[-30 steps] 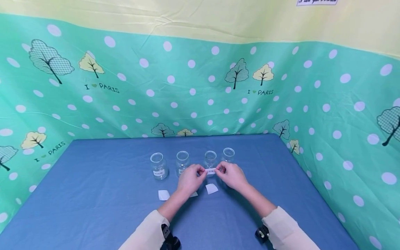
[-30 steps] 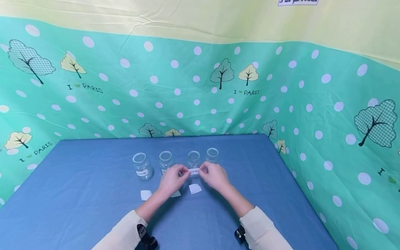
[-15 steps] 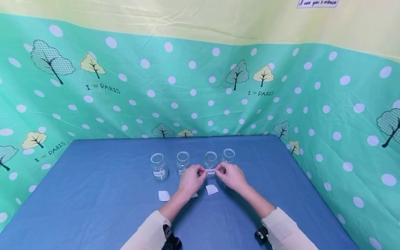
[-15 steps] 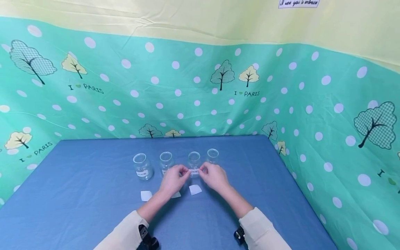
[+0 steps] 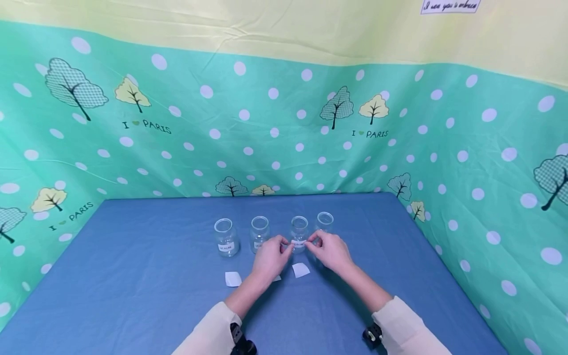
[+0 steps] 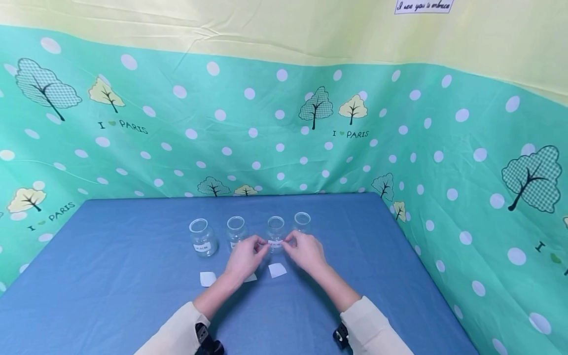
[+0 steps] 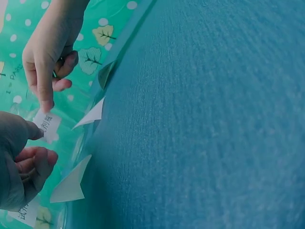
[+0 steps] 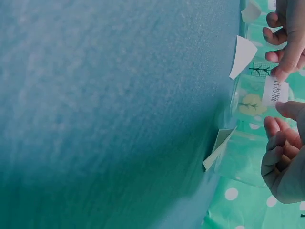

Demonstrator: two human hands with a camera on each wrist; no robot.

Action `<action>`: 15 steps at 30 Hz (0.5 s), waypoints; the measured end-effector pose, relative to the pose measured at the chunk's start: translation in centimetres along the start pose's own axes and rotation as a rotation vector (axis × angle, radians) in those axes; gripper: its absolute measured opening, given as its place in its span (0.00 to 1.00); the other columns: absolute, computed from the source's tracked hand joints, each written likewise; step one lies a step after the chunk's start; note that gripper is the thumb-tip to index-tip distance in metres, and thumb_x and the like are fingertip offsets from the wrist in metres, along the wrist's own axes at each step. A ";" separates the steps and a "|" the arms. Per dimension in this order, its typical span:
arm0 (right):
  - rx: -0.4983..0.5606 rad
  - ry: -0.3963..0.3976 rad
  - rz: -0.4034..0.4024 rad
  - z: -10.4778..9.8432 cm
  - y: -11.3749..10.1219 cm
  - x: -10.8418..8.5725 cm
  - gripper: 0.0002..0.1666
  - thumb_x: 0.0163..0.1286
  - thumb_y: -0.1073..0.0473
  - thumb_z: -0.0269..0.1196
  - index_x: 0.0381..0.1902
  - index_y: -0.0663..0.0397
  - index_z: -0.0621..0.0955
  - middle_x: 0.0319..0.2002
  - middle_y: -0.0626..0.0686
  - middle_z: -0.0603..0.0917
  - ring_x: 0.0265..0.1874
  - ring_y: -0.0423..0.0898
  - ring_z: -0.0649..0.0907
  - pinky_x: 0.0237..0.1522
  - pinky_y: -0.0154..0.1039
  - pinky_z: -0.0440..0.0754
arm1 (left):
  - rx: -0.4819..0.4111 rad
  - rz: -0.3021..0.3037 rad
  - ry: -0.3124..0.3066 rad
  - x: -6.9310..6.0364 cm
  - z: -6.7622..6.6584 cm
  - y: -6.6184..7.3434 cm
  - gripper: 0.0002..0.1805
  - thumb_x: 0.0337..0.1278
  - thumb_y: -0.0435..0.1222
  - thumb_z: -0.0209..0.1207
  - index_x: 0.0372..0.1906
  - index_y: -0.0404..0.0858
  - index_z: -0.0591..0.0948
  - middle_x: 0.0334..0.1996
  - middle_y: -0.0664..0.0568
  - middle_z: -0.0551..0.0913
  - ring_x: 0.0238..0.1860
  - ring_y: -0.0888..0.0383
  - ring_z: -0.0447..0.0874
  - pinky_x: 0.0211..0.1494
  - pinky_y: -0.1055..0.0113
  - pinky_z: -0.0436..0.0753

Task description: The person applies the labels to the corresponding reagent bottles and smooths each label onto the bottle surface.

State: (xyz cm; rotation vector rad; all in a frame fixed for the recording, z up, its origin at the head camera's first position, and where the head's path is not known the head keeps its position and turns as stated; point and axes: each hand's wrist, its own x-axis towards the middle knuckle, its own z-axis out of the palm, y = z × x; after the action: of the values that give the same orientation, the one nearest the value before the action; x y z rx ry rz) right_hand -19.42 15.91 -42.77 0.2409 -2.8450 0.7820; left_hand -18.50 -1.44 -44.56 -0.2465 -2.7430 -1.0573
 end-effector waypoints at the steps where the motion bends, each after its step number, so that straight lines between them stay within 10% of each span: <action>1: -0.006 -0.006 0.007 0.0 0.0 0.0 0.12 0.58 0.46 0.67 0.34 0.46 0.83 0.15 0.43 0.75 0.11 0.37 0.70 0.17 0.34 0.65 | 0.004 -0.005 -0.005 0.0 0.0 0.0 0.14 0.57 0.45 0.60 0.37 0.38 0.81 0.19 0.55 0.77 0.19 0.63 0.71 0.25 0.68 0.73; 15: -0.063 -0.045 0.015 0.3 0.0 0.2 0.27 0.56 0.37 0.64 0.45 0.50 0.82 0.12 0.41 0.73 0.09 0.36 0.69 0.12 0.34 0.65 | -0.012 -0.027 -0.080 0.6 0.6 -0.2 0.31 0.60 0.51 0.56 0.61 0.34 0.71 0.16 0.56 0.73 0.15 0.63 0.68 0.21 0.69 0.69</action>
State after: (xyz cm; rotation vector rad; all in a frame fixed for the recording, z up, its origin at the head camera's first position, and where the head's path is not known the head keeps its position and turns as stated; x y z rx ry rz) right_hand -19.66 15.69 -42.97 0.2319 -2.9112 0.6968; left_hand -19.21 -1.13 -44.93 -0.2599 -2.8187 -1.0942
